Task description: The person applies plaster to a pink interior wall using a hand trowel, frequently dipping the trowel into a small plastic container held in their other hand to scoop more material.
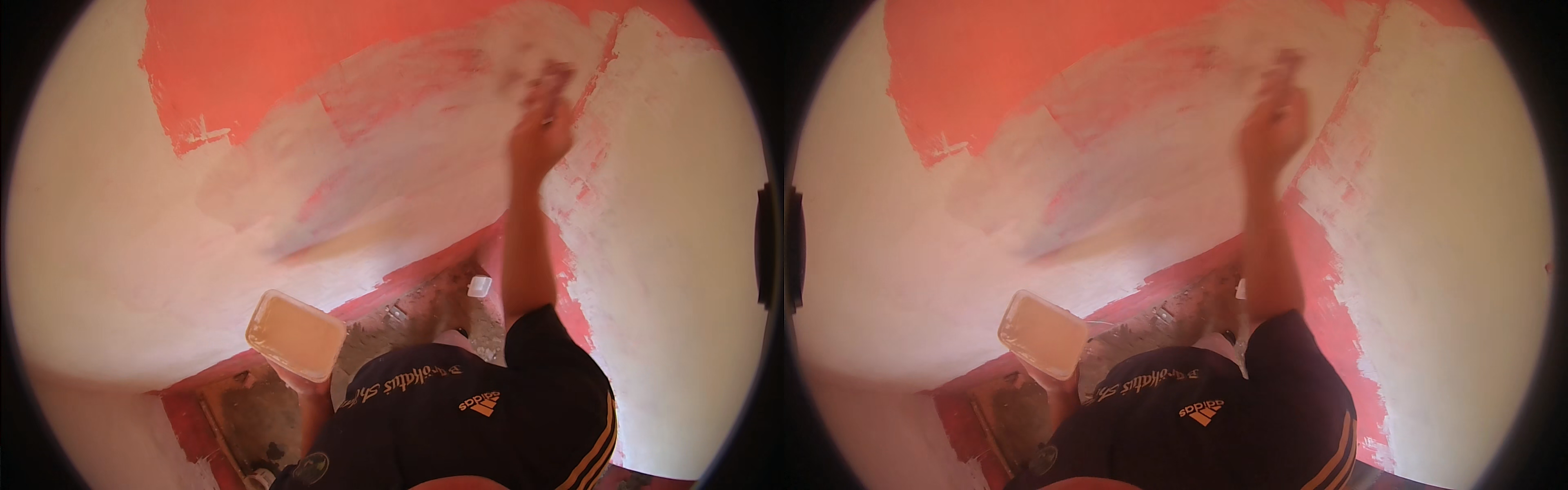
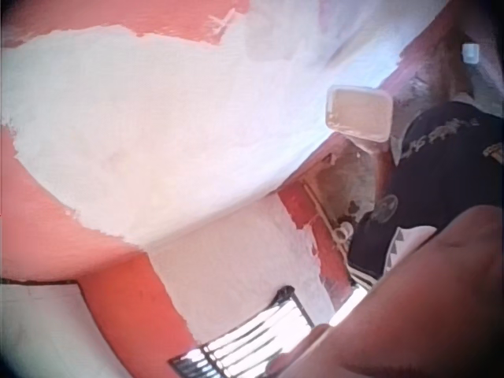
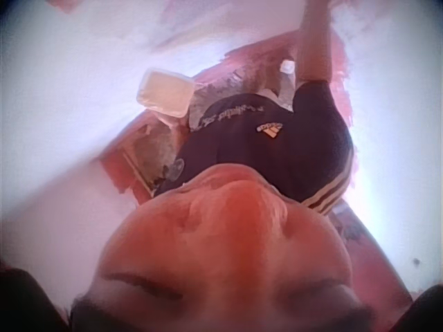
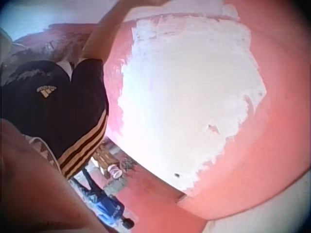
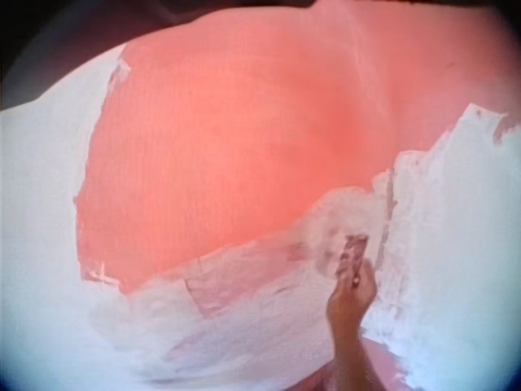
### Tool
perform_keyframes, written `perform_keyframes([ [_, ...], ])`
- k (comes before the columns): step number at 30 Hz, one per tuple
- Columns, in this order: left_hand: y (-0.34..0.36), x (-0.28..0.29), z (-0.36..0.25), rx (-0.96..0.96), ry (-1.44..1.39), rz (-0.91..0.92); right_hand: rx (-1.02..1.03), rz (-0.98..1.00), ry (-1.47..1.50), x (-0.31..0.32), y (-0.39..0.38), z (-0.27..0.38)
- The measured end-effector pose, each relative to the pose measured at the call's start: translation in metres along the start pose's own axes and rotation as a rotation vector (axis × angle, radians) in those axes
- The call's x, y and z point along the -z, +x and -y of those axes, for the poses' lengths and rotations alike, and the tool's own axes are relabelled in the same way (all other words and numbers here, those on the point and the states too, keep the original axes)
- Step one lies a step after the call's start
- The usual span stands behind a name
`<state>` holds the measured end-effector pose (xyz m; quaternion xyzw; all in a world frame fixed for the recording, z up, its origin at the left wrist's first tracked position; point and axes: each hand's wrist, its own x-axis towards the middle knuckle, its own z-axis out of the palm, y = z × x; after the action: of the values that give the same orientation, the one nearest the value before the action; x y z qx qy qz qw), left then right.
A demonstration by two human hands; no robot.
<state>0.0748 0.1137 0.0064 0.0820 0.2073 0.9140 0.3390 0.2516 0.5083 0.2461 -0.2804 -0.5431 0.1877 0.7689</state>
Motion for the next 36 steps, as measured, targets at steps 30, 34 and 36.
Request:
perform_keyframes([
  [30,-0.01,-0.171,0.299,0.018,0.005,-0.001,0.362,0.275,-0.481,0.11,0.162,-0.19],
  [34,-0.01,-0.255,0.383,-0.056,0.284,0.02,0.369,0.732,0.18,0.13,0.121,-0.141],
  [36,-0.011,-0.264,0.417,-0.027,0.218,0.017,0.406,0.626,0.184,0.16,0.174,-0.188],
])
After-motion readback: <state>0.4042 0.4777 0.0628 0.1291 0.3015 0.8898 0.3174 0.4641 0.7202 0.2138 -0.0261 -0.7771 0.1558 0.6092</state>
